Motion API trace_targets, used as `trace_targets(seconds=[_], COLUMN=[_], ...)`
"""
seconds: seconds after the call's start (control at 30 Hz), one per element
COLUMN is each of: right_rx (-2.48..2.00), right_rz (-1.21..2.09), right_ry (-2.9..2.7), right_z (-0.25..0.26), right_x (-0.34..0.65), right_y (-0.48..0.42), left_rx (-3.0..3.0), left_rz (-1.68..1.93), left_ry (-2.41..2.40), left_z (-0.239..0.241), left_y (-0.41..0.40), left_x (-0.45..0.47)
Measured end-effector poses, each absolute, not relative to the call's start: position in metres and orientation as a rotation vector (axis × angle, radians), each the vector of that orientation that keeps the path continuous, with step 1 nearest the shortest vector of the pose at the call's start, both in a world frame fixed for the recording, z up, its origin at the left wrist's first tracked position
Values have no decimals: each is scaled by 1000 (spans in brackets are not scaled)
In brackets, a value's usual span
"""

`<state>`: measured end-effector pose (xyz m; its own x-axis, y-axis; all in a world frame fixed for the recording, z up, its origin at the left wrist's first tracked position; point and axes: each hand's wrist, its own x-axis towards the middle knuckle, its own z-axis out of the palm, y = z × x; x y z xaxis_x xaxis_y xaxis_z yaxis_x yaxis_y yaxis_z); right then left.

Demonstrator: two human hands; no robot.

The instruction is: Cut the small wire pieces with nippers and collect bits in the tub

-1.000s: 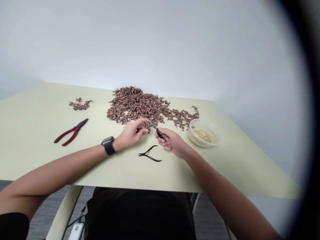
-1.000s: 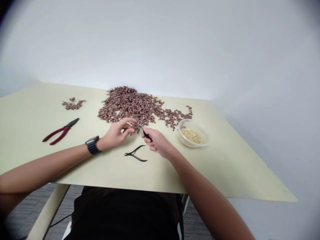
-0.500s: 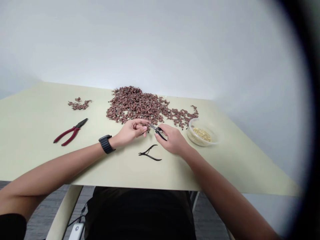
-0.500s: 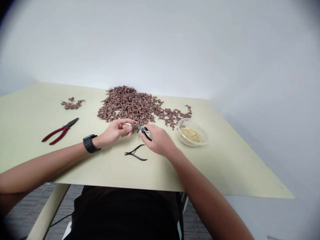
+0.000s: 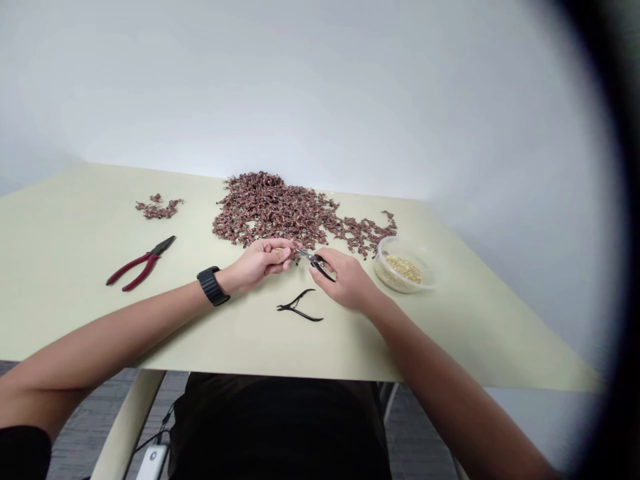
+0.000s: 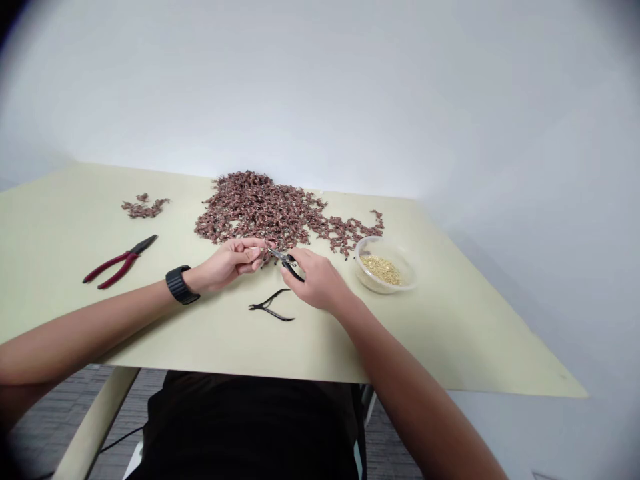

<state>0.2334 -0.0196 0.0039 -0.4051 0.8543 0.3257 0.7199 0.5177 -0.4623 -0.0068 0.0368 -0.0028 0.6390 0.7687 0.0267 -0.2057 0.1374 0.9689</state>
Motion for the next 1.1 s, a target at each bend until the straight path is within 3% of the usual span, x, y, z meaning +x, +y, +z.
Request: trace_targets(seconds=[0.2, 0.53, 0.8, 0.97, 1.1], right_rx=[-1294, -1311, -1376, -1414, -1503], right_rz=[376, 754, 680, 570, 520], right_ry=[-2197, -2001, -1866, -1885, -1985], right_z=[1, -6, -18, -18, -21], right_x=[229, 217, 233, 243, 244], right_y=[-20, -21, -6, 1, 1], left_rx=[1263, 1545, 1810, 2632, 2504], left_rz=[773, 913, 905, 703, 384], left_ry=[566, 738, 882, 1330, 2076], left_z=[-3, -3, -2, 12, 21], left_y=[36, 28, 31, 80, 126], left_x=[-7, -4, -6, -49, -110])
